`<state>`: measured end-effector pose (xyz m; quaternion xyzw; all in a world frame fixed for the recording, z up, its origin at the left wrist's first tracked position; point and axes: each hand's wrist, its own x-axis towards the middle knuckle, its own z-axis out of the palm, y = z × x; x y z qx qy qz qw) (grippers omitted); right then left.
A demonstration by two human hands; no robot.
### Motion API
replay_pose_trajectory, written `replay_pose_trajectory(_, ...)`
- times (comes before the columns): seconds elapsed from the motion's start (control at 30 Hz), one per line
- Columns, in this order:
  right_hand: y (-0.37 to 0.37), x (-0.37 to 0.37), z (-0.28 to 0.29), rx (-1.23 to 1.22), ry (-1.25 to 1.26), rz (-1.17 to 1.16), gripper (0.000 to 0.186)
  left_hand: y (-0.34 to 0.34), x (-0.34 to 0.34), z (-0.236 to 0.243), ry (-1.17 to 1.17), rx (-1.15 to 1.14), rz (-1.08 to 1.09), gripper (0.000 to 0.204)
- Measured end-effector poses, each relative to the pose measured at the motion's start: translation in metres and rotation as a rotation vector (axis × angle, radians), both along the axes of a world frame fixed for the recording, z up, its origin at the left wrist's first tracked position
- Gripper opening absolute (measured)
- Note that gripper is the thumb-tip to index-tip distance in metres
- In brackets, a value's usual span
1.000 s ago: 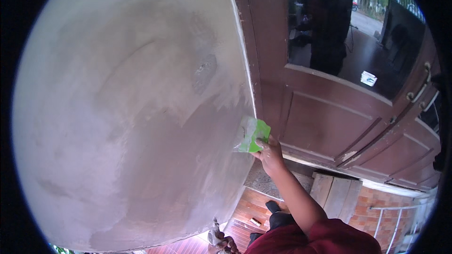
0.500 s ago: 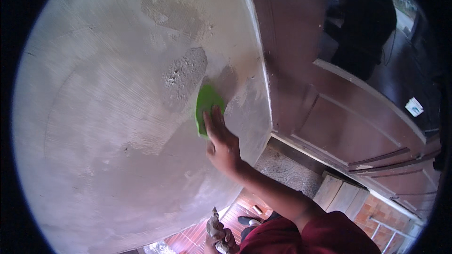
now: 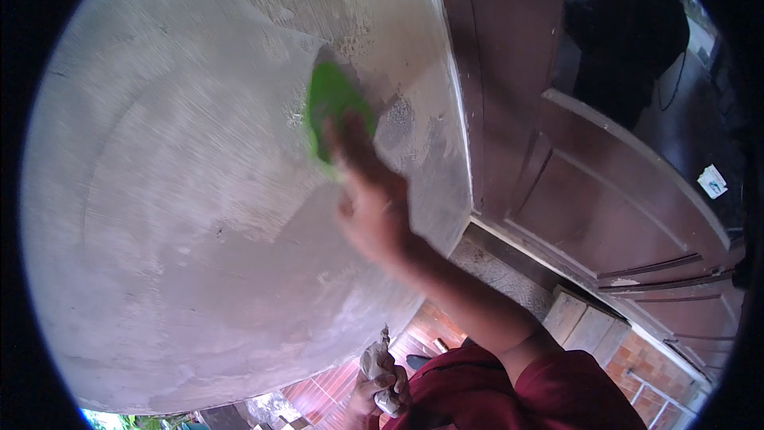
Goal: The person applies plaster to a wall using a green trowel and a bag of plaster. They repeatedly scoop plaster from the bag and spread it onto the wall surface, smoothing it out with the trowel.
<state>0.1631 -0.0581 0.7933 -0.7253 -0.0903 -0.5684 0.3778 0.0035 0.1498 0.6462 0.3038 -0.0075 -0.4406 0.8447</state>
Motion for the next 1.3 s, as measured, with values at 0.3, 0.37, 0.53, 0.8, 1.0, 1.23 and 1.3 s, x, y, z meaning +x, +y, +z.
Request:
replay_pose_trajectory(0.3, 0.055, -0.071, -0.044, -0.237, 0.181, 0.514, 0.073, -0.006, -0.005, -0.007, 0.015, 0.037, 0.003, 0.031)
replay_pose_trajectory(0.37, 0.035, -0.088, -0.047, 0.239, 0.271, 0.619, 0.046, -0.006, -0.007, -0.008, -0.005, 0.042, -0.001, 0.031)
replay_pose_trajectory(0.53, -0.039, -0.068, -0.028, 0.709, 0.317, 0.283, 0.018, -0.009, -0.016, -0.011, -0.016, 0.005, 0.045, 0.029)
replay_pose_trajectory(0.8, 0.013, 0.016, 0.000, 0.073, -0.003, 0.082, 0.087, -0.013, -0.018, -0.013, -0.038, 0.017, 0.029, 0.027)
replay_pose_trajectory(1.0, 0.095, -0.041, -0.017, -0.194, -0.054, 0.410, 0.072, -0.015, -0.020, -0.014, -0.024, 0.081, 0.056, 0.026)
replay_pose_trajectory(1.23, -0.011, -0.063, -0.056, 0.534, 0.169, 0.330, 0.016, -0.016, -0.019, -0.021, -0.027, 0.079, 0.124, 0.027)
replay_pose_trajectory(1.3, -0.057, -0.033, -0.063, 0.603, 0.092, 0.031, 0.013, -0.015, -0.017, -0.023, -0.015, 0.073, 0.120, 0.026)
